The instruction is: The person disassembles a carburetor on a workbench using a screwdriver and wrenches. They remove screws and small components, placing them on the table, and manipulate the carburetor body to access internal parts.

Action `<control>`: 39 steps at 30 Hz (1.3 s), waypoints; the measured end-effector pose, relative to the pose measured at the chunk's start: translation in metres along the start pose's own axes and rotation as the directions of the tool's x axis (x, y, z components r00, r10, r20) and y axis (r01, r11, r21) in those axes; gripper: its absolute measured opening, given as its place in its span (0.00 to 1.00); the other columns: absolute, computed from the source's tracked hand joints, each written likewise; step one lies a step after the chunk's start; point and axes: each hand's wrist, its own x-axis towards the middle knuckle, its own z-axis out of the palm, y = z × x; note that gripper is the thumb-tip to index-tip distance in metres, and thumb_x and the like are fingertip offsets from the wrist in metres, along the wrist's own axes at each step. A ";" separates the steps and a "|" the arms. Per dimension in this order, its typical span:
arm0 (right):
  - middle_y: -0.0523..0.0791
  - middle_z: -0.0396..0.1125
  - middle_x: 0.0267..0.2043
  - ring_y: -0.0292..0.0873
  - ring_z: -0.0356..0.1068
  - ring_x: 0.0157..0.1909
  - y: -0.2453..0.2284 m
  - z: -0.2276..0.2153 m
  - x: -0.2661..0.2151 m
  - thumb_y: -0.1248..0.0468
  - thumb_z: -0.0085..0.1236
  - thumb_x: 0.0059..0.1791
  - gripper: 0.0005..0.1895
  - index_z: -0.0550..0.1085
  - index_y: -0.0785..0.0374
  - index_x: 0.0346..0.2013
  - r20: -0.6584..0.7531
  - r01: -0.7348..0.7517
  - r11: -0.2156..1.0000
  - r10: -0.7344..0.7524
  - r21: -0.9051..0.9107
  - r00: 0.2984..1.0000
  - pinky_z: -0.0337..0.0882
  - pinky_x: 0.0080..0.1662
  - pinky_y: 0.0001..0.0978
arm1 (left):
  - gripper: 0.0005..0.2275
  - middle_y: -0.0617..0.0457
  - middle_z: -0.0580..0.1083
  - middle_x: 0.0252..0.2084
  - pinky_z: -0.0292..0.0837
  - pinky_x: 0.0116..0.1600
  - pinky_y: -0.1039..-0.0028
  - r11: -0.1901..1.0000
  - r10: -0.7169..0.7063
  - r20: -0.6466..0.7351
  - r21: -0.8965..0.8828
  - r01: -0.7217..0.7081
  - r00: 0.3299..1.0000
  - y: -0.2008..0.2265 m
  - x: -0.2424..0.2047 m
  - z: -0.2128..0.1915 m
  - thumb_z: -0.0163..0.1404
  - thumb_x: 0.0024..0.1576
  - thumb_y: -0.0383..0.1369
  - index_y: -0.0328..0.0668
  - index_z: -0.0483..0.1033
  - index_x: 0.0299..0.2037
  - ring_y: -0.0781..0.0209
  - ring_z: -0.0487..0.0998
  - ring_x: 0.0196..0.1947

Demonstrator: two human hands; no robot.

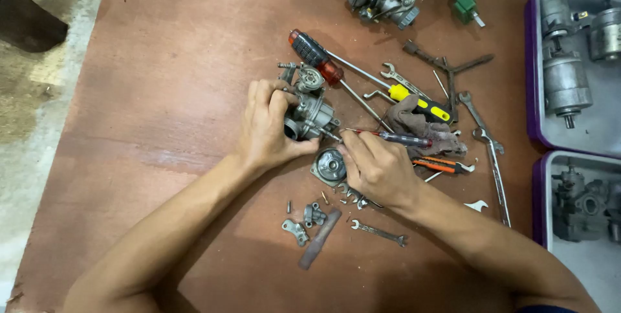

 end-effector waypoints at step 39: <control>0.44 0.62 0.30 0.43 0.68 0.26 0.023 -0.002 -0.007 0.65 0.51 0.53 0.16 0.78 0.61 0.54 0.034 0.220 0.970 -0.217 -0.103 0.976 0.73 0.30 0.28 | 0.28 0.42 0.69 0.44 0.71 0.47 0.56 0.999 0.045 -0.015 -0.019 -0.045 0.999 0.001 0.004 -0.002 0.72 0.34 0.40 0.40 0.68 0.38 0.39 0.72 0.42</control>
